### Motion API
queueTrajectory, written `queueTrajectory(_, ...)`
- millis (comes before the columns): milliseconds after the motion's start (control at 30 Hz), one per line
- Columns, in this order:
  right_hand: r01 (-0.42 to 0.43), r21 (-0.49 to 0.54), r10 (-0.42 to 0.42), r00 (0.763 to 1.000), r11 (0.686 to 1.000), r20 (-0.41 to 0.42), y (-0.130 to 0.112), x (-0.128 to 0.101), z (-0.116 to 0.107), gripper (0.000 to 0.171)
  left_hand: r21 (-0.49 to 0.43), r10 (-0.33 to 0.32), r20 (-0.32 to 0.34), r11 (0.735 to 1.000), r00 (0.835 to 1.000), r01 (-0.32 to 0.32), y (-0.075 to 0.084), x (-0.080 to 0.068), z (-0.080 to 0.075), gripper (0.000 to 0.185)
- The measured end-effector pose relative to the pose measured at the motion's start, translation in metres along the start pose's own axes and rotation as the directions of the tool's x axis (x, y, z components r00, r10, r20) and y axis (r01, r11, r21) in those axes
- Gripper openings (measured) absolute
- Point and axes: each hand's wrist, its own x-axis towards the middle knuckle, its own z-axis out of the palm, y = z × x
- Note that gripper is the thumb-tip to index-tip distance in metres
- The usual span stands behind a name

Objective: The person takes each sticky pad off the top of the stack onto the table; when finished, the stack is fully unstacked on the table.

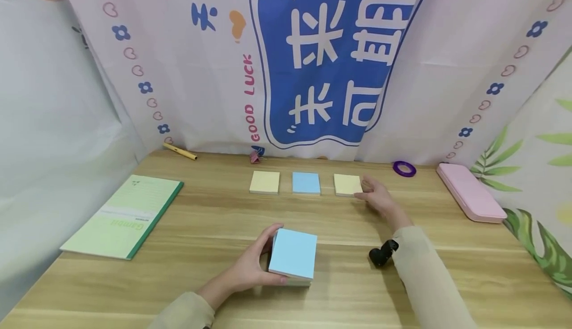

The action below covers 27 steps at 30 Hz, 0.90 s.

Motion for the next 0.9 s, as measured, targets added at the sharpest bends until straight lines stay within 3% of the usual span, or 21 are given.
queueTrajectory(233, 0.058, 0.079, -0.047, 0.989, 0.995, -0.137, -0.030, -0.034, 0.025, 0.068, 0.001, -0.014, -0.016, 1.000, 1.000, 0.014, -0.001, 0.001, -0.001, 0.089)
queueTrajectory(333, 0.085, 0.116, -0.067, 0.986, 0.990, -0.150, -0.045, -0.051, 0.039, 0.068, 0.002, -0.010, -0.019, 1.000, 1.000, 0.010, -0.001, 0.002, -0.001, 0.090)
queueTrajectory(467, 0.138, 0.179, -0.133, 0.990, 0.974, -0.042, -0.060, -0.075, 0.057, 0.070, -0.002, 0.000, -0.016, 1.000, 1.000, 0.000, -0.002, 0.001, 0.000, 0.090)
queueTrajectory(533, 0.191, 0.234, -0.203, 0.979, 0.953, 0.027, -0.064, -0.086, 0.066, 0.070, -0.004, 0.007, -0.017, 1.000, 1.000, -0.007, -0.003, 0.001, 0.000, 0.090)
queueTrajectory(733, 0.341, 0.322, -0.416, 0.887, 0.883, 0.201, -0.074, -0.117, 0.091, 0.069, -0.013, 0.022, -0.020, 1.000, 1.000, -0.023, -0.004, 0.001, 0.002, 0.090)
queueTrajectory(833, 0.395, 0.248, -0.453, 0.856, 0.884, 0.250, -0.075, -0.130, 0.100, 0.073, -0.005, 0.026, -0.018, 1.000, 0.999, -0.026, -0.004, 0.002, 0.002, 0.089)
queueTrajectory(900, 0.418, 0.174, -0.452, 0.849, 0.892, 0.275, -0.075, -0.137, 0.106, 0.079, 0.003, 0.026, -0.018, 1.000, 1.000, -0.026, -0.003, 0.003, 0.002, 0.089)
